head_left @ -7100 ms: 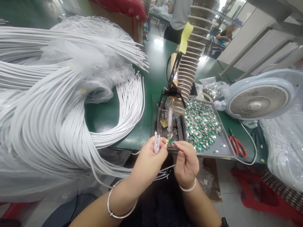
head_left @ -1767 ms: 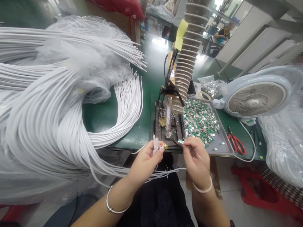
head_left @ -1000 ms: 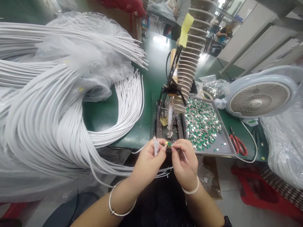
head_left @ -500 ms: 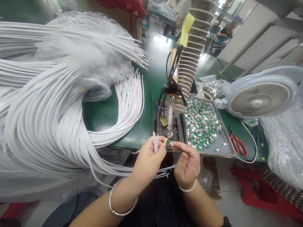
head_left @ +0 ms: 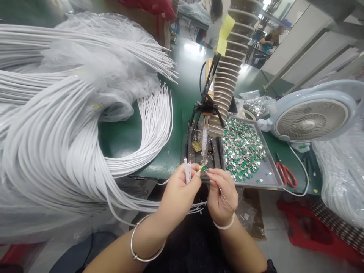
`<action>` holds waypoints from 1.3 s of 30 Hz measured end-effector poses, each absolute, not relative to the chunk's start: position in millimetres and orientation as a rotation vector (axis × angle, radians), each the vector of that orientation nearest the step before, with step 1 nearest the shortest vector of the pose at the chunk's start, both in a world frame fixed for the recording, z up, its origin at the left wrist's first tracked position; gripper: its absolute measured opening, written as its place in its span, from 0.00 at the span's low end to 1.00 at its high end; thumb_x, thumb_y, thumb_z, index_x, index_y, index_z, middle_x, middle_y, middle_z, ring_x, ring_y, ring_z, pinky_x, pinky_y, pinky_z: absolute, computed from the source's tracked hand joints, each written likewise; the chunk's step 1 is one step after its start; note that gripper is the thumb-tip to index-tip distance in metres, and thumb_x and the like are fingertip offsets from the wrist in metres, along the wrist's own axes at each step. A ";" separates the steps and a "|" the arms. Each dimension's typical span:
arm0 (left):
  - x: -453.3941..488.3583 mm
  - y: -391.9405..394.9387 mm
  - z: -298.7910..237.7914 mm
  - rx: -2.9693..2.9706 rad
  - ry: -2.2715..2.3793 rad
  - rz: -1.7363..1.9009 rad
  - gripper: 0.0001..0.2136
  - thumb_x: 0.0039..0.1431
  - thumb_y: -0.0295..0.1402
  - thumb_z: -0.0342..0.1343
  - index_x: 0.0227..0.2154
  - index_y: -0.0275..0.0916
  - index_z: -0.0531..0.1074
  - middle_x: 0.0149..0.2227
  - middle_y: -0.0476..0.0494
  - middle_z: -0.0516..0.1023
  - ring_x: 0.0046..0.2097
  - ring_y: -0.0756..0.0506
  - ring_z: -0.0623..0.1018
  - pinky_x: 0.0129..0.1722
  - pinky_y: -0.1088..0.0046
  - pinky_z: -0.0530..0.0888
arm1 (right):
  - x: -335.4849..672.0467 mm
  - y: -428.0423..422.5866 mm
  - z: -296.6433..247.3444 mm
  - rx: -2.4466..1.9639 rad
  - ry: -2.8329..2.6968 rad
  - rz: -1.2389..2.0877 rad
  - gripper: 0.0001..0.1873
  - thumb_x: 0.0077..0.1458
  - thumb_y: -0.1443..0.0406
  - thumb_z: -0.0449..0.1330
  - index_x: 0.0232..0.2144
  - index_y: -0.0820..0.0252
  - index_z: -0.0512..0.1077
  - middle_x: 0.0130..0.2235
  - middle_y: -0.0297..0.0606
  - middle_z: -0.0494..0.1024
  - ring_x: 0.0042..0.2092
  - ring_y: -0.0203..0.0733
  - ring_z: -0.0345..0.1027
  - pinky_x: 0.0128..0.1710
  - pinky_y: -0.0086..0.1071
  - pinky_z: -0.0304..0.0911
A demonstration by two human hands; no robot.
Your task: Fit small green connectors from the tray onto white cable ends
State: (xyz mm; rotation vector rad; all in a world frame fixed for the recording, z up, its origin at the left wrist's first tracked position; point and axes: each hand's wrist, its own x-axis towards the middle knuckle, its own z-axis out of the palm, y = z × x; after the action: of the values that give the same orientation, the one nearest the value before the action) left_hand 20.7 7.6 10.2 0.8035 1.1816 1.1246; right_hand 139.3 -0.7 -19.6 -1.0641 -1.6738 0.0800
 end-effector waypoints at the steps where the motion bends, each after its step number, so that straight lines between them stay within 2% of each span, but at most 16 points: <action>1: 20.8 7.9 10.3 0.805 1.183 1.124 0.05 0.53 0.32 0.54 0.32 0.39 0.69 0.28 0.52 0.70 0.30 0.50 0.68 0.33 0.74 0.65 | 138.9 0.1 -19.3 -1.059 -1.674 0.076 0.14 0.56 0.73 0.52 0.43 0.54 0.70 0.38 0.42 0.76 0.41 0.44 0.73 0.37 0.42 0.72; 14: 21.8 12.5 12.8 0.842 1.184 1.137 0.04 0.55 0.32 0.53 0.33 0.39 0.69 0.30 0.52 0.71 0.31 0.51 0.70 0.34 0.75 0.66 | 134.6 7.2 -11.1 -1.054 -1.686 -0.021 0.14 0.56 0.73 0.53 0.43 0.54 0.70 0.38 0.40 0.74 0.41 0.42 0.71 0.38 0.40 0.72; 26: 22.2 11.5 19.6 0.819 1.157 1.153 0.04 0.55 0.32 0.53 0.34 0.40 0.68 0.28 0.54 0.68 0.29 0.52 0.66 0.31 0.76 0.64 | 133.4 8.9 -8.7 -1.013 -1.688 -0.064 0.14 0.55 0.75 0.54 0.43 0.58 0.70 0.38 0.41 0.73 0.41 0.40 0.70 0.38 0.37 0.72; 34: 23.1 11.1 19.3 0.830 1.130 1.175 0.04 0.56 0.32 0.52 0.34 0.39 0.67 0.29 0.52 0.69 0.32 0.51 0.68 0.36 0.74 0.66 | 131.8 10.1 -7.0 -0.997 -1.692 -0.062 0.14 0.54 0.76 0.54 0.42 0.60 0.71 0.39 0.41 0.72 0.42 0.39 0.69 0.39 0.35 0.71; 39: 22.0 9.6 17.4 0.826 1.145 1.164 0.04 0.56 0.32 0.52 0.34 0.40 0.68 0.28 0.53 0.68 0.30 0.52 0.67 0.33 0.76 0.65 | 132.5 7.5 -7.8 -0.999 -1.685 -0.046 0.15 0.54 0.76 0.54 0.43 0.59 0.70 0.39 0.41 0.72 0.42 0.39 0.69 0.39 0.35 0.71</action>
State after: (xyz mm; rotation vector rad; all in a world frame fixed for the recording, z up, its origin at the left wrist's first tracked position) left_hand 22.0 9.6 17.4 0.8256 1.1445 1.1638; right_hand 132.5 7.5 -7.8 -0.9990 -1.6851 -0.0457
